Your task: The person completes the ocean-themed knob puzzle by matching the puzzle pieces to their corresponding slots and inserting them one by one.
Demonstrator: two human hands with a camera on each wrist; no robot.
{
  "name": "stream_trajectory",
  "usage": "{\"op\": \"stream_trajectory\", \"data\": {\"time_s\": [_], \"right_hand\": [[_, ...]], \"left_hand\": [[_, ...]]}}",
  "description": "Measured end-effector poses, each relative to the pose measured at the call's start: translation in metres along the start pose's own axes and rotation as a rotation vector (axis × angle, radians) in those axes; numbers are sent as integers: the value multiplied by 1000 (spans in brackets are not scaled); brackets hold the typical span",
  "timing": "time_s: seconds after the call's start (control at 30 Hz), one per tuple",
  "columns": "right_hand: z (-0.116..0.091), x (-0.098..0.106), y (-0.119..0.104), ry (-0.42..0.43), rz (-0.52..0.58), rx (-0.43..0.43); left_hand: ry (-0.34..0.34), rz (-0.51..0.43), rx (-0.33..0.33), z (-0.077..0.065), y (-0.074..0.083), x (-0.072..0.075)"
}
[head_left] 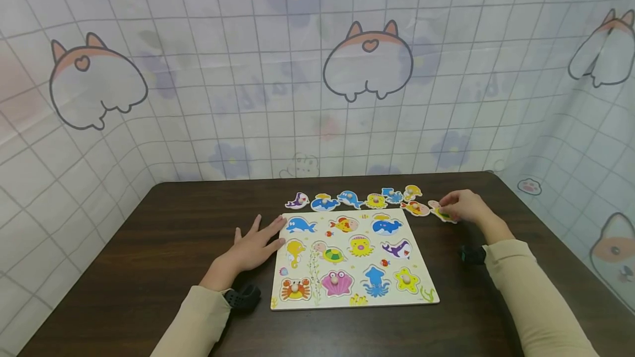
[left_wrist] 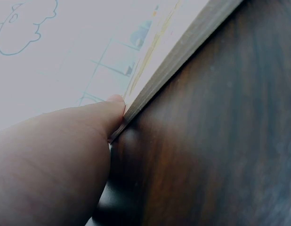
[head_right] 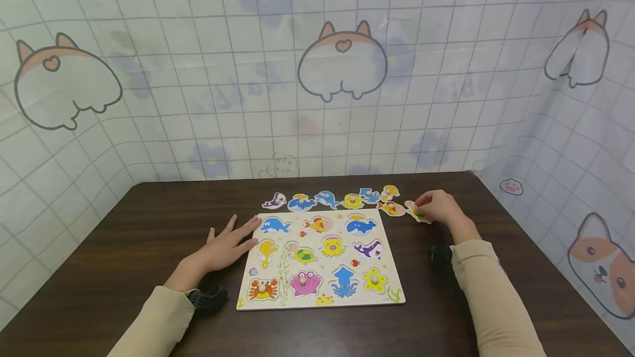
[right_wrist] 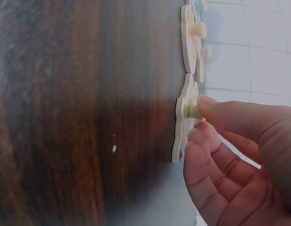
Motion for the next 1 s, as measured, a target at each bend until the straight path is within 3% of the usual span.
{"op": "stream_trajectory", "data": {"time_s": [0.73,1.0], "right_hand": [[-2,0,0,43,-91,40],[-9,10,-18,88,-110,105]], "left_hand": [[3,1,-6,-1,2,1],[-23,-28,13,-2,2,2]]}}
Point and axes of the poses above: each hand's wrist, its own z-axis towards the middle knuckle, its own x-axis out of the back of the hand, y = z × x, the point moved 1 cm from there along z, towards the middle knuckle, and after that the axes turned 2 degrees about y, right-handed, at the moved point
